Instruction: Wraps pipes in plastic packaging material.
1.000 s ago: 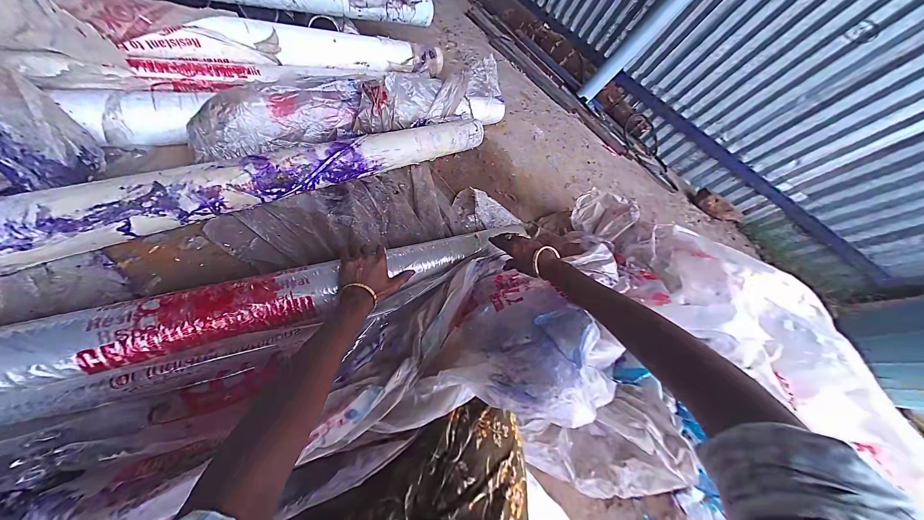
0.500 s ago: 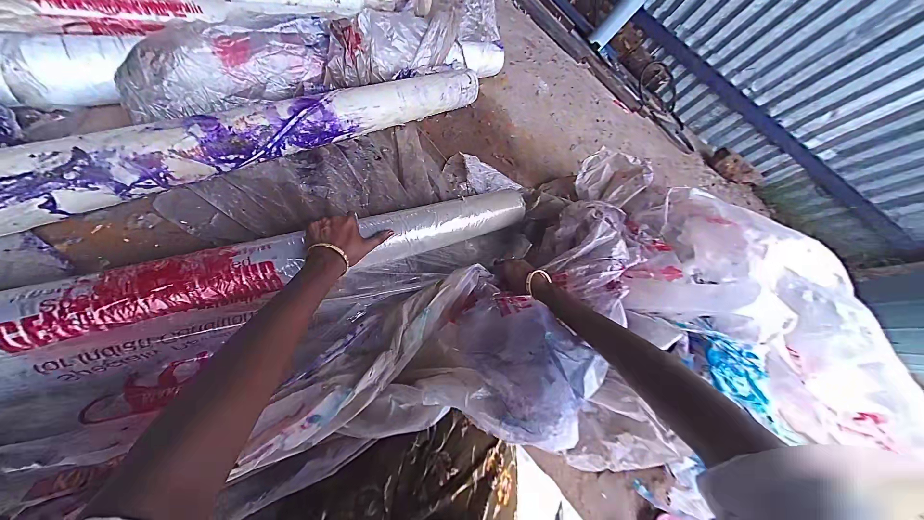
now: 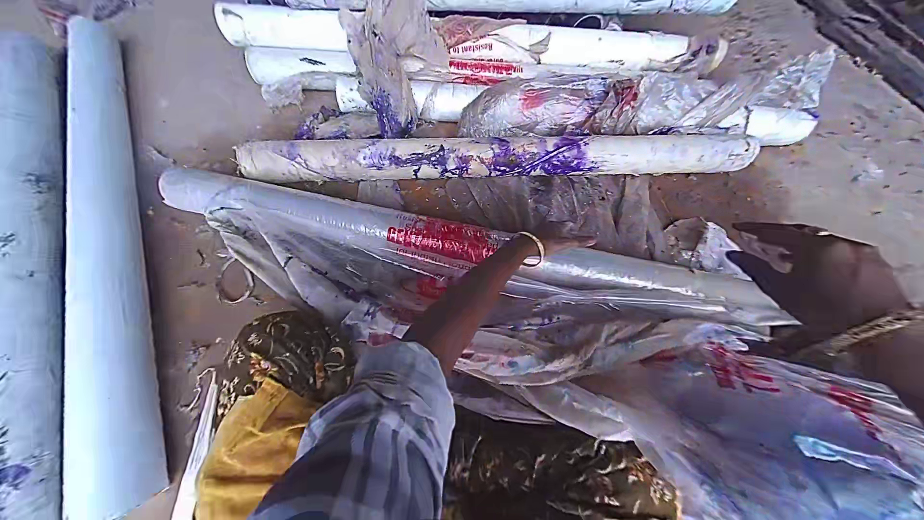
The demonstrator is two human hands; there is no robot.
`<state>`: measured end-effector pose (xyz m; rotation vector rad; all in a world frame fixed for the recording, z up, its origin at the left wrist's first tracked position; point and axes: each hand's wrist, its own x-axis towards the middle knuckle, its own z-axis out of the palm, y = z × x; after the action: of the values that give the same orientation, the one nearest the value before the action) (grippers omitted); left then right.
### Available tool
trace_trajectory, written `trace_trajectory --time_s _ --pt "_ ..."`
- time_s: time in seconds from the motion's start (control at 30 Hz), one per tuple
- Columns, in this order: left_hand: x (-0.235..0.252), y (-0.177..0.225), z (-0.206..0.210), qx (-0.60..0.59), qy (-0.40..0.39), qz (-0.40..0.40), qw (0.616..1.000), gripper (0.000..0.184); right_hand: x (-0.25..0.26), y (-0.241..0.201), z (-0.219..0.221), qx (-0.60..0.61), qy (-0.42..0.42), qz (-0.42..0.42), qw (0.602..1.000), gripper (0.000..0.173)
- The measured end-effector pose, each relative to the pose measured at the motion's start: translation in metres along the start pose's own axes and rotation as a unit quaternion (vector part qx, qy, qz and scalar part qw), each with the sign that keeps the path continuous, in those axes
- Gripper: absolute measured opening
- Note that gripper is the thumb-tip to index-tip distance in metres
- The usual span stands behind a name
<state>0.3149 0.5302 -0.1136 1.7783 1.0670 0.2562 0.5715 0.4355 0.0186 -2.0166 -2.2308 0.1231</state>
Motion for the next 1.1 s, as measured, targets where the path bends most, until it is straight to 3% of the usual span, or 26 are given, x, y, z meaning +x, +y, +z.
trace_trajectory --time_s 0.1,0.2,0.27,0.33,0.43,0.53,0.7,0.87,0.97,1.1 --pt "-0.082 -0.021 -0.062 0.128 -0.022 0.008 0.992 0.064 0.025 -0.111 0.027 0.053 -0.055 -0.053 0.996 0.033" --pt "-0.181 -0.087 -0.102 0.235 0.034 0.022 0.971 0.065 0.053 -0.217 0.085 0.071 -0.163 -0.059 0.982 0.040" --pt "-0.234 -0.127 -0.115 0.292 0.037 -0.021 0.956 0.065 0.064 -0.279 0.128 0.069 -0.210 -0.082 0.972 0.043" --pt "-0.264 -0.161 -0.124 0.320 0.021 -0.062 0.945 0.063 0.069 -0.333 0.162 0.066 -0.212 -0.100 0.970 0.044" --pt "-0.276 -0.184 -0.131 0.351 0.026 -0.045 0.935 0.053 0.085 -0.386 0.199 0.087 -0.167 -0.102 0.977 0.049" --pt "-0.264 -0.183 -0.133 0.399 0.032 -0.012 0.916 0.034 0.100 -0.396 0.222 0.084 -0.144 -0.084 0.982 0.064" --pt "-0.257 -0.187 -0.135 0.315 0.074 -0.020 0.946 0.028 0.104 -0.390 0.245 0.012 -0.079 -0.110 0.991 0.064" --pt "-0.264 -0.191 -0.131 0.290 0.092 -0.005 0.953 0.022 0.129 -0.392 0.234 -0.002 -0.169 -0.058 0.984 0.066" --pt "-0.284 -0.191 -0.125 0.282 0.048 -0.013 0.958 0.022 0.143 -0.392 0.232 -0.003 -0.198 -0.063 0.978 0.067" --pt "-0.287 -0.191 -0.124 0.264 0.069 -0.004 0.962 0.021 0.152 -0.390 0.233 0.005 -0.198 -0.056 0.979 0.065"
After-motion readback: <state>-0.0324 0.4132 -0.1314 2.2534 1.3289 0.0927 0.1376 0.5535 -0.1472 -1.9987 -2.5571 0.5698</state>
